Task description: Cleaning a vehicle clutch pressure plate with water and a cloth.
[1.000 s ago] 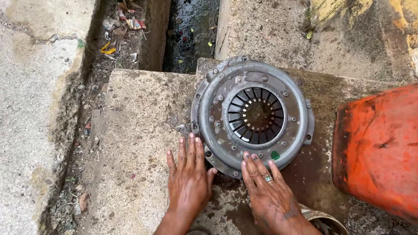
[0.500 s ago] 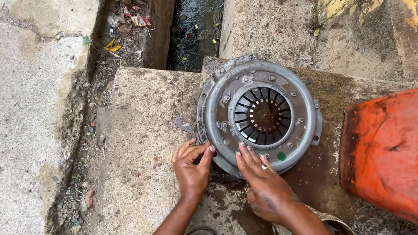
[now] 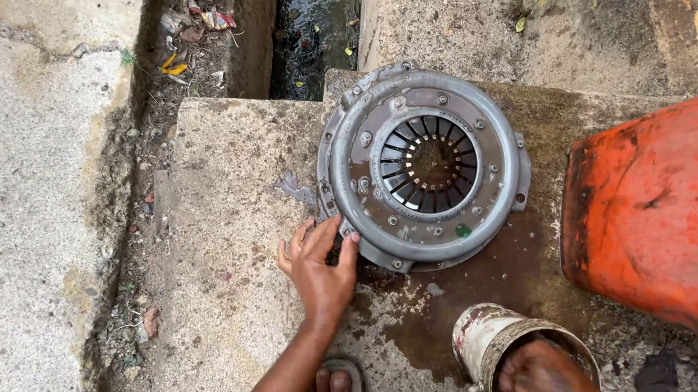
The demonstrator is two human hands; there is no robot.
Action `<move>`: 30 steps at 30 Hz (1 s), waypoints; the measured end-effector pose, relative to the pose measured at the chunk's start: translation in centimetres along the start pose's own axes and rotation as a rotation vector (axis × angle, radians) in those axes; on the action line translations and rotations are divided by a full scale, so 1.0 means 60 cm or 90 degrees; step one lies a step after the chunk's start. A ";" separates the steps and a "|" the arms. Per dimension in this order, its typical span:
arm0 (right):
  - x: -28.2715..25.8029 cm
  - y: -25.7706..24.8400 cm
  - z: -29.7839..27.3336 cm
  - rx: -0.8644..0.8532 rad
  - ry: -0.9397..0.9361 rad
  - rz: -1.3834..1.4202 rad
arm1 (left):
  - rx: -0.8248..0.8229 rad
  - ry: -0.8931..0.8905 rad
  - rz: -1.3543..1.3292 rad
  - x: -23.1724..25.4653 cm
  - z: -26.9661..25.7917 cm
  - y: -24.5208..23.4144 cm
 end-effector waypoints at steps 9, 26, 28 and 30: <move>-0.091 0.227 -0.152 0.102 0.126 -0.237 | -0.032 0.023 0.116 0.053 -0.018 0.002; -0.225 0.350 -0.234 0.072 -0.108 -0.371 | -0.023 -0.039 0.061 0.025 -0.023 0.024; -0.105 0.195 -0.175 0.039 0.099 -0.483 | -0.019 -0.028 0.013 -0.045 -0.008 0.043; -0.081 0.185 -0.151 0.043 0.129 -0.510 | 0.069 0.055 0.152 -0.065 -0.005 0.061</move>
Point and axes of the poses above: each hand's wrist, its own z-axis towards the middle knuckle, its own y-axis out of the palm, x = y × z, the point moved 7 cm from there along z, towards the middle knuckle, and after that the axes turned 8 degrees about -x, right-handed, at the moved point
